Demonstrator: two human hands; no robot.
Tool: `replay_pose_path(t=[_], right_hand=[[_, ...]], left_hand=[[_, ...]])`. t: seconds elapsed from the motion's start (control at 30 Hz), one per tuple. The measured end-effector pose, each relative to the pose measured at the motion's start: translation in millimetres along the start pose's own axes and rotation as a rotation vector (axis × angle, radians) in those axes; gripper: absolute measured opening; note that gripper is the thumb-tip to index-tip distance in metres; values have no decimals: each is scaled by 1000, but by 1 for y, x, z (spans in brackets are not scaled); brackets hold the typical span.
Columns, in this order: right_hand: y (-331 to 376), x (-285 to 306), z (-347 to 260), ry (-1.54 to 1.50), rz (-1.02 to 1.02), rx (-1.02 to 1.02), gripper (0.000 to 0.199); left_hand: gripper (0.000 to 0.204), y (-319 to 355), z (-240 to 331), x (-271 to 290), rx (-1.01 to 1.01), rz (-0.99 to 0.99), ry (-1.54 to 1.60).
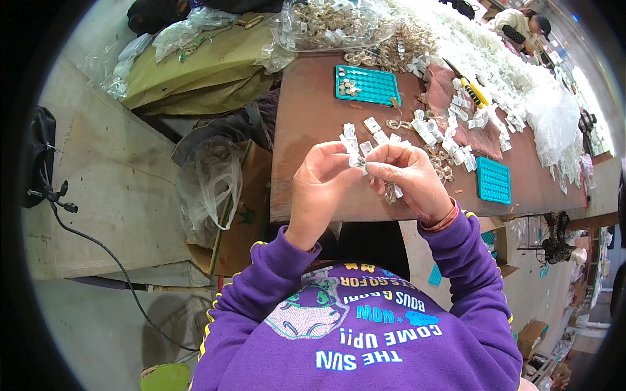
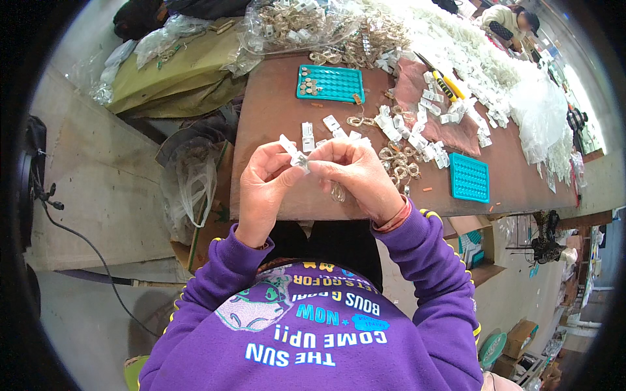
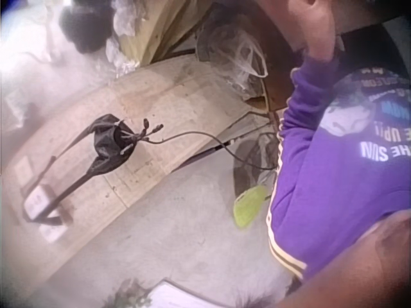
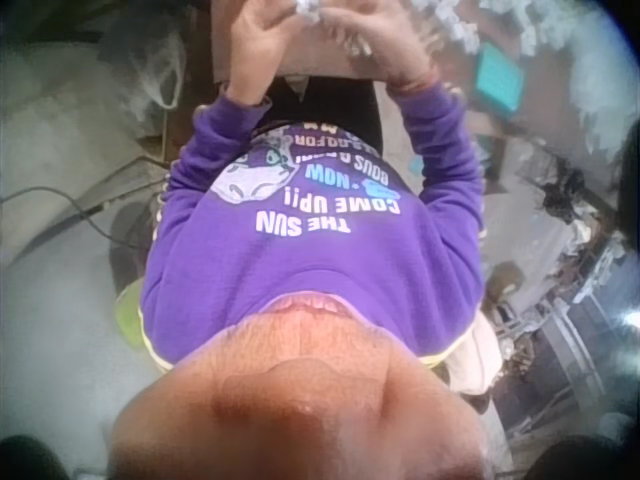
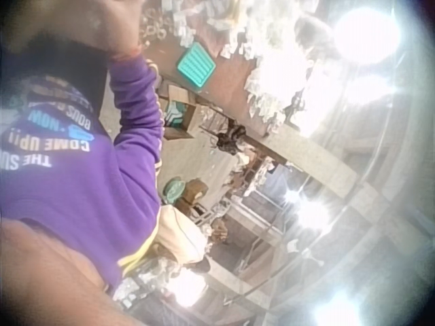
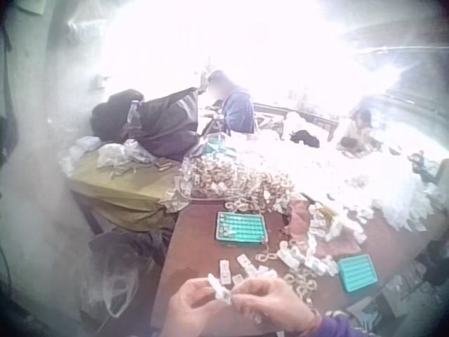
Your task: The person repeatedly picks small white plastic housings and metallic pins from a workbench, inserts the pins into the housings, and places the assembled units into a blue tray. The person handles items one at a time and occasionally adjusts the tray position.
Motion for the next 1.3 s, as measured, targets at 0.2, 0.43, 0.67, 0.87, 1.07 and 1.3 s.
replay_pose_path(t=[0.2, 0.43, 0.67, 0.87, 1.07, 1.3], right_hand=[[7, -3, -10, 248, 47, 44, 14], [5, 5, 0, 60, -201, -142, 20], [5, -3, 26, -256, -196, -165, 20], [14, 8, -9, 362, 132, 46, 17], [21, -9, -7, 640, 265, 260, 12], [21, -15, -12, 711, 312, 375, 11]], left_hand=[[23, 0, 3, 0, 37, -59, -84], [22, 2, 11, -14, 97, -382, 84], [16, 4, 6, -18, 89, -343, 141], [15, -3, 9, -4, -71, 17, 67], [17, 2, 14, -5, -229, 118, -222], [23, 6, 21, -6, -469, 120, -490]])
Point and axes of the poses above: each hand's wrist, its own y-axis away from the middle knuckle, its own x-axis out of the back of the hand, z = x × y, the point moved 6 cm from there along -y, towards the middle knuckle, and after that the axes turned 5 degrees about -z, right-handed, at the moved point
